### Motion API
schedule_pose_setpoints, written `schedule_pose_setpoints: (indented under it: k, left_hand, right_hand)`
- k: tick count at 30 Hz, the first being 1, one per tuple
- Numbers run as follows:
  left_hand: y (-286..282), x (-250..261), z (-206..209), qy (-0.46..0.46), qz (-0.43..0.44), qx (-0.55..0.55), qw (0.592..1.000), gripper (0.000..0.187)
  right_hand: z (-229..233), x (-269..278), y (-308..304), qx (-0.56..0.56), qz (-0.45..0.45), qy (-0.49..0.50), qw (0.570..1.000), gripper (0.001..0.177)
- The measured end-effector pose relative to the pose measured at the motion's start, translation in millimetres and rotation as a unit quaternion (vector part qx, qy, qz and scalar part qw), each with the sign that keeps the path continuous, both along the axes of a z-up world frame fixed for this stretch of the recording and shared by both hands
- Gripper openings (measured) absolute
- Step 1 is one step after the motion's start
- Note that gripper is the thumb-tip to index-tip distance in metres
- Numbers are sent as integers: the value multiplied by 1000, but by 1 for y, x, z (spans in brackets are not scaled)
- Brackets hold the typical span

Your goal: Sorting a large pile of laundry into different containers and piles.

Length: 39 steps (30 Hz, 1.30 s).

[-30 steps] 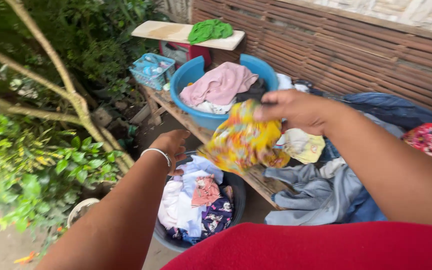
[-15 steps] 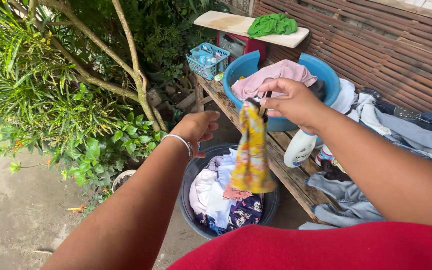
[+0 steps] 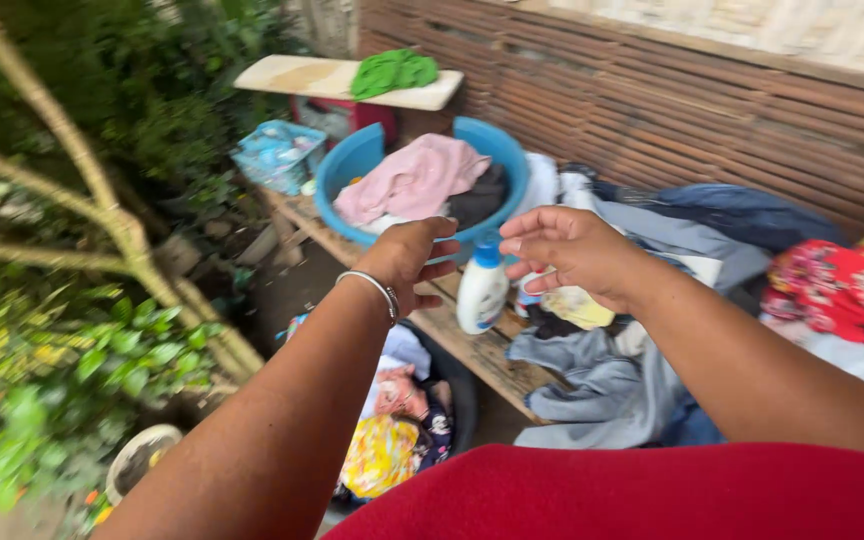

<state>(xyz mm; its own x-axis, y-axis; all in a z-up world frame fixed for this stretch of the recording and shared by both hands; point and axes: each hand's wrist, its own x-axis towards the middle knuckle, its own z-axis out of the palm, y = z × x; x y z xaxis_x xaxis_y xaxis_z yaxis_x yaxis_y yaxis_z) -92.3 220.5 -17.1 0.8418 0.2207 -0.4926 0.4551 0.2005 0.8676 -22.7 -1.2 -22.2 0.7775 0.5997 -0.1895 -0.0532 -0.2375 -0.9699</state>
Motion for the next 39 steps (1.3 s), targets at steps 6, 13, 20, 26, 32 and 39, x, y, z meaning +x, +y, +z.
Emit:
schedule_pose_setpoints:
  k: [6,13,20,26,32,39]
  left_hand:
    - [-101,50,8,-36,-179,-39,982,39]
    - [-201,79,18,-40,-302,-45,951,36]
    - [-252,87,8,-39,-393,-46,917,42]
    - [-266,91,5,-58,-414,-10,908,69]
    - [-276,87,17,-96,-427,29,899,113]
    - [-279,120,-2,-254,-439,-98,856,47]
  right_hand:
    - [6,-6,-103,1,-147,-12,989,40]
    - [-24,-17,-240,-272,-302,-362,839,50]
    - [-17,-53,-298,-558,-449,-34,697,72]
    - [-41,-19,-327,-302,-538,-298,729,21]
    - [23,-26,-260,-44,-439,-509,739,10]
    - [54,-65,-192,-24,-182,-588,788,22]
